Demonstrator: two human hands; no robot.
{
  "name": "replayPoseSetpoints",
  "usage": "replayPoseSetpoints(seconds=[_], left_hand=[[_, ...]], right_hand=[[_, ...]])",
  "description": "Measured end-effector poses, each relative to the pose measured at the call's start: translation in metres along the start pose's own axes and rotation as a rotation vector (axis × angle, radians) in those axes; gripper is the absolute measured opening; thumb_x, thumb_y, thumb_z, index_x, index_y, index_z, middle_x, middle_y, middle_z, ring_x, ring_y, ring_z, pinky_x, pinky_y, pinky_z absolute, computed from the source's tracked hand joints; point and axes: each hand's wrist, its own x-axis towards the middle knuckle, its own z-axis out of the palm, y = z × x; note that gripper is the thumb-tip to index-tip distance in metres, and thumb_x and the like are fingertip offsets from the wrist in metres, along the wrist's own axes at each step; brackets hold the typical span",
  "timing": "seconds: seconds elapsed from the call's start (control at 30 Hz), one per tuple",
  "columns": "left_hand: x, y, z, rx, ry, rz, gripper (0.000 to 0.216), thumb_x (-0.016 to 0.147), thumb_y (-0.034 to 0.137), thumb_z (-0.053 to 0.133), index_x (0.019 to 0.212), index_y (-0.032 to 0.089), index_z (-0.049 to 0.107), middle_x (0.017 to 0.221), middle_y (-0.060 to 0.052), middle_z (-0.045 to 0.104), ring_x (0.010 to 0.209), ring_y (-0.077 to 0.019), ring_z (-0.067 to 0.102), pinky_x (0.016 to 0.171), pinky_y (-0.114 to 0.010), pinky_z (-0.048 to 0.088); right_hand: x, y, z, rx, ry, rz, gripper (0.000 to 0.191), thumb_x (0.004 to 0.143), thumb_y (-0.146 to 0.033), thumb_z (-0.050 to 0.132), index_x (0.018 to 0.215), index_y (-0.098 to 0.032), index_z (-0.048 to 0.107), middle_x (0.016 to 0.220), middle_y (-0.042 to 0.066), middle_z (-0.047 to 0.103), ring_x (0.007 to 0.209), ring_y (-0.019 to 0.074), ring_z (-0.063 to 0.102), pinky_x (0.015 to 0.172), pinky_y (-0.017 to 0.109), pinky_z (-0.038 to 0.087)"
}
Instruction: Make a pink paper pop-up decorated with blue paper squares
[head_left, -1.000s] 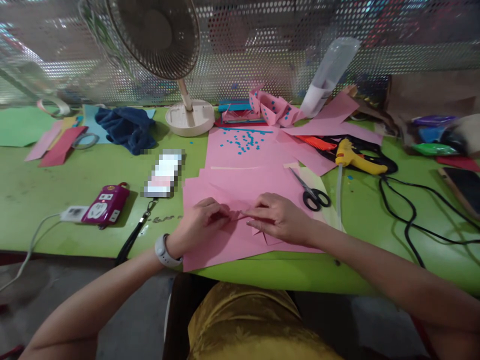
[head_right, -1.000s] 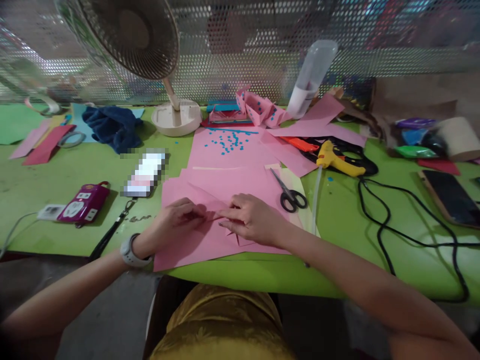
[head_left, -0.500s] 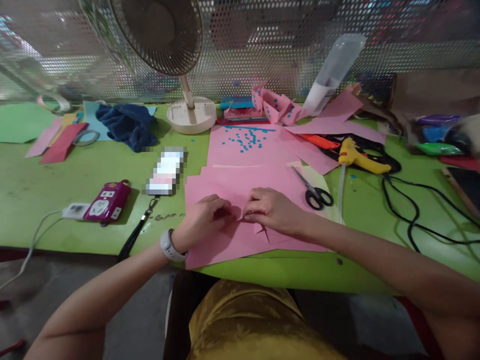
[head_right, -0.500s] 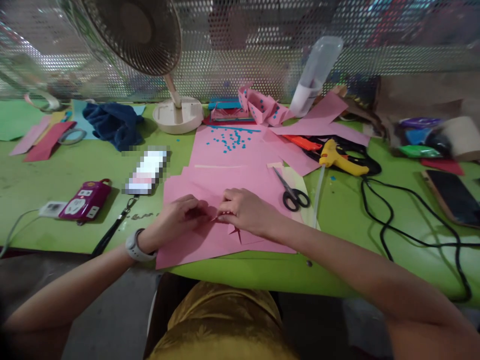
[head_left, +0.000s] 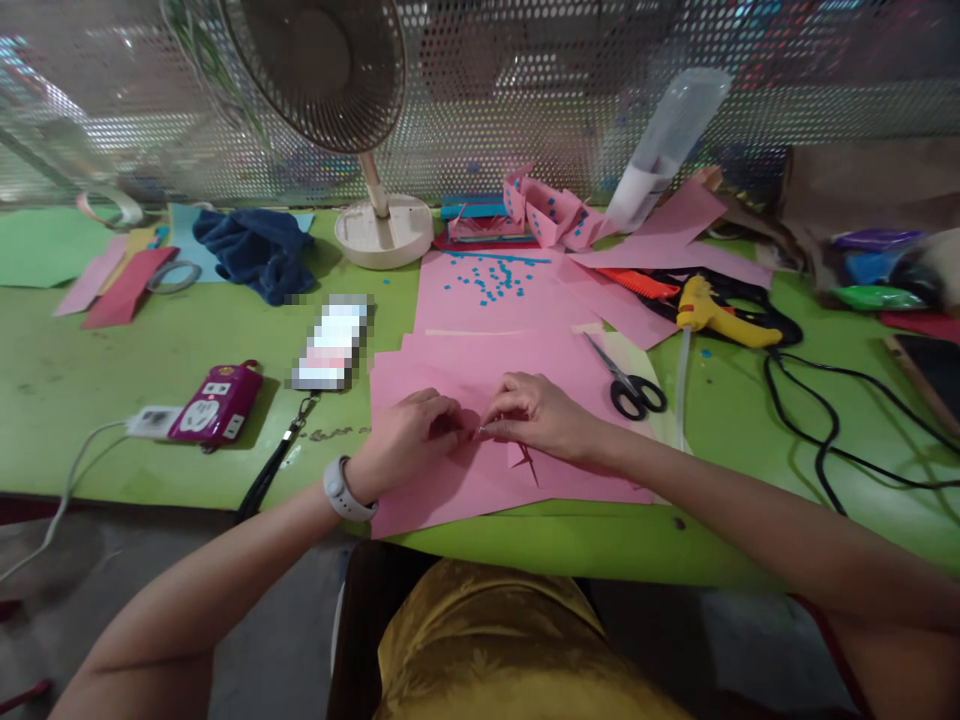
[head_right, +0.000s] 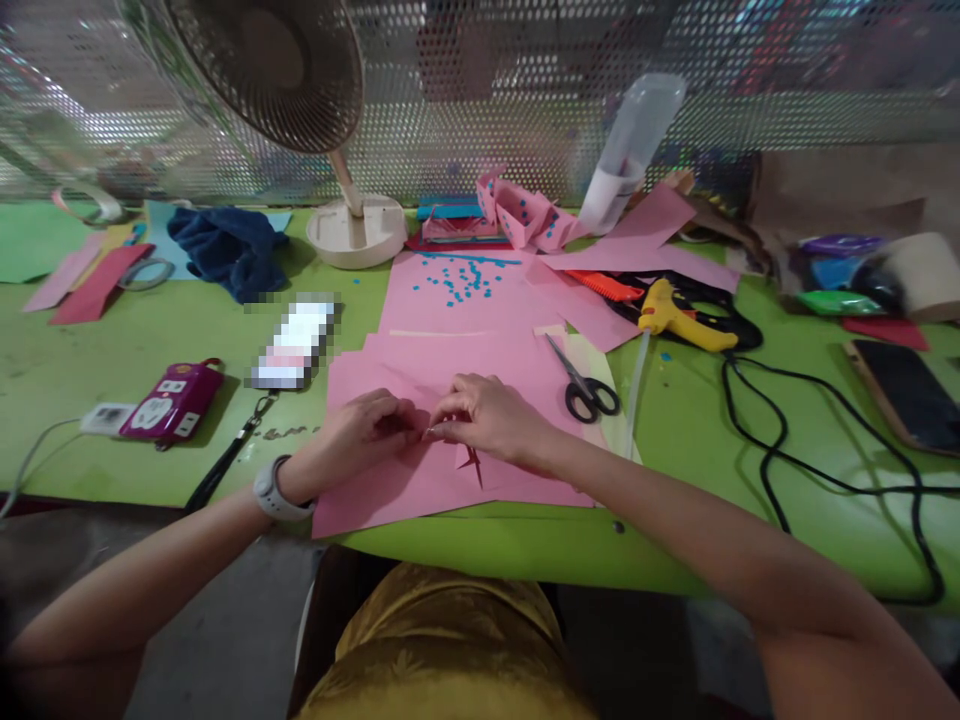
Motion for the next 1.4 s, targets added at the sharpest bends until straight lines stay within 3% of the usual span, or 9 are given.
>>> replayPoseSetpoints(seconds=[0.23,0.37,0.53,0.87,1.13,1.4], left_hand=[[0.002,0.0,0.0,-0.007,-0.023,-0.009,0.007,0.081,0.02,0.065,0.087,0.019,0.066,0.081,-0.001,0.06,0.073,-0.0145,0.056,0.066,-0.027,0.042],[0.002,0.001,-0.002,-0.025,-0.027,-0.009,0.007,0.084,0.024,0.064,0.087,0.019,0.066,0.082,-0.001,0.06,0.074,-0.0145,0.056,0.067,-0.027,0.042],[0.001,0.002,-0.006,-0.01,-0.055,0.025,0.008,0.085,0.025,0.062,0.09,0.019,0.064,0.085,-0.002,0.061,0.077,-0.015,0.057,0.07,-0.028,0.043],[0.005,0.002,-0.01,0.035,-0.127,-0.002,0.014,0.084,0.023,0.06,0.096,0.019,0.066,0.087,-0.003,0.062,0.075,-0.0143,0.057,0.066,-0.026,0.042],[0.005,-0.002,-0.007,0.031,-0.097,0.029,0.012,0.085,0.027,0.062,0.094,0.02,0.066,0.088,-0.002,0.064,0.078,-0.0154,0.059,0.068,-0.027,0.044],[0.004,-0.003,-0.007,0.016,-0.088,0.022,0.012,0.084,0.025,0.061,0.094,0.02,0.066,0.087,-0.002,0.063,0.077,-0.0152,0.059,0.067,-0.027,0.044]], right_hand=[[0.001,-0.001,0.002,-0.012,-0.02,-0.049,0.014,0.084,-0.038,0.069,0.087,-0.026,0.076,0.079,0.0,0.059,0.079,0.0144,0.053,0.072,0.029,0.036],[0.005,-0.005,0.004,-0.086,-0.023,-0.002,0.018,0.089,-0.036,0.063,0.085,-0.021,0.073,0.081,0.002,0.059,0.079,0.0153,0.053,0.072,0.029,0.035],[0.009,-0.006,0.003,-0.088,0.002,0.075,0.029,0.087,-0.046,0.062,0.08,-0.02,0.072,0.08,0.003,0.061,0.078,0.0163,0.053,0.068,0.029,0.034],[0.008,-0.009,0.0,0.096,-0.061,0.165,0.021,0.082,-0.044,0.068,0.084,-0.026,0.077,0.079,0.002,0.062,0.08,0.0163,0.054,0.069,0.028,0.035],[0.014,-0.008,0.003,-0.074,-0.049,0.165,0.021,0.083,-0.041,0.066,0.078,-0.023,0.073,0.082,0.002,0.067,0.079,0.0161,0.056,0.069,0.028,0.033],[0.013,-0.013,-0.001,0.028,-0.079,0.251,0.024,0.08,-0.044,0.068,0.077,-0.021,0.073,0.082,0.002,0.069,0.075,0.0153,0.057,0.064,0.026,0.033]])
